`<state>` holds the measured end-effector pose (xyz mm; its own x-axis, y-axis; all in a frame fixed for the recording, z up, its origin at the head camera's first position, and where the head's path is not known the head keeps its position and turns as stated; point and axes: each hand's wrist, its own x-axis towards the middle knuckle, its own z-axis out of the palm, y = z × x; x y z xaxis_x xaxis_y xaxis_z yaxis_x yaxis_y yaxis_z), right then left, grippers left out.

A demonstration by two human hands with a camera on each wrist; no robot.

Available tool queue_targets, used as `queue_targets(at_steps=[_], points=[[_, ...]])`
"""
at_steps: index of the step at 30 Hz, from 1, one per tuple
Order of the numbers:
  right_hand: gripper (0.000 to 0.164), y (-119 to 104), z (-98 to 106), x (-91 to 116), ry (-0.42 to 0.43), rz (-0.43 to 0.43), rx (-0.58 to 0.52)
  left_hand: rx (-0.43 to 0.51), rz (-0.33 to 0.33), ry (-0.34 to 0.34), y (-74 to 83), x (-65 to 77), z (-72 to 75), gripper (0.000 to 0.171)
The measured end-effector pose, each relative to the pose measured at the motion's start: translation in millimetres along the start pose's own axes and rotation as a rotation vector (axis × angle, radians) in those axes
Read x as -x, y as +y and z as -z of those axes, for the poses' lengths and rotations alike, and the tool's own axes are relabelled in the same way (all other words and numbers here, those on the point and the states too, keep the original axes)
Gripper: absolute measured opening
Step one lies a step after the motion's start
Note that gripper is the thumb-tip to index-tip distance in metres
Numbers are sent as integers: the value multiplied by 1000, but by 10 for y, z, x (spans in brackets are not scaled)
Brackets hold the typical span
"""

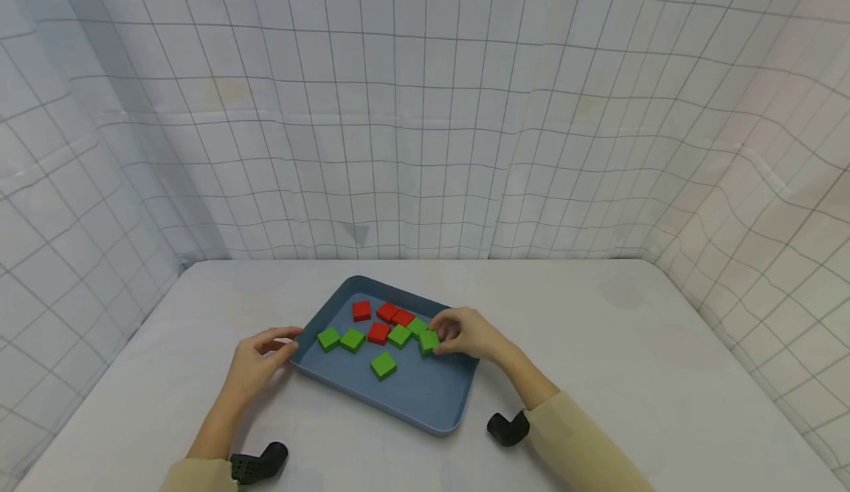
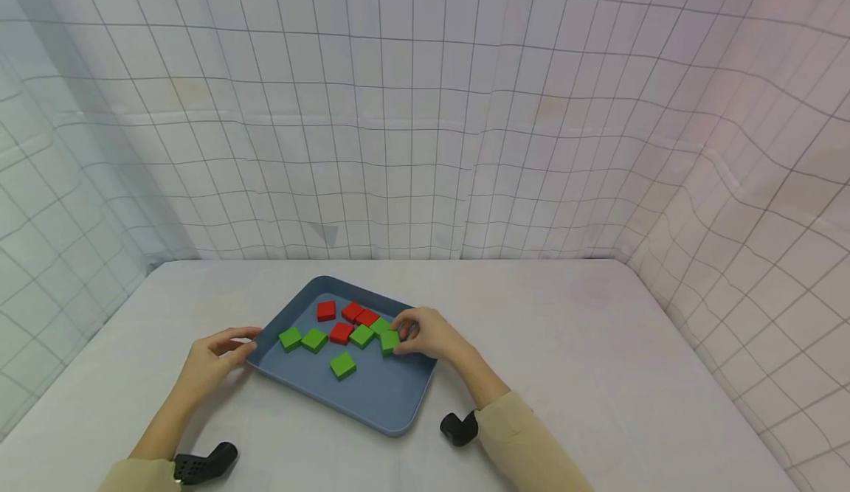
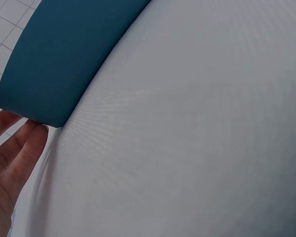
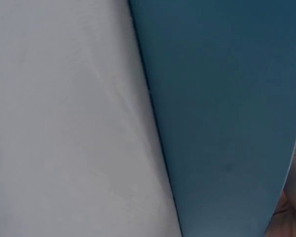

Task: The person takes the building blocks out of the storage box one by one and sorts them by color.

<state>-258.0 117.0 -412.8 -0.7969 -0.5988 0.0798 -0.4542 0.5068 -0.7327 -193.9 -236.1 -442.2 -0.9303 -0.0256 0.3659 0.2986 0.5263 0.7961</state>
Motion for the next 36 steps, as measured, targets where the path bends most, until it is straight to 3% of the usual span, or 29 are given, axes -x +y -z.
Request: queue_targets(at_steps=[9,25,29,32,36], points=[[30,-4,143,80,52,42,-35,20,-13,-9,-15,6,-1,21],[33,146,508,342,152,-6,-37,22,-27,-18,-10,7,-2,21],[32,7,607,459,171,-33,-51,30,-30,-22,-20,2,1,21],[32,65,650,514,186,-53,-50,35,-34,-26,-27,1,2,22],[32,328,677,564,206,-61,-34,30,-29,-32,-20,3,2,22]])
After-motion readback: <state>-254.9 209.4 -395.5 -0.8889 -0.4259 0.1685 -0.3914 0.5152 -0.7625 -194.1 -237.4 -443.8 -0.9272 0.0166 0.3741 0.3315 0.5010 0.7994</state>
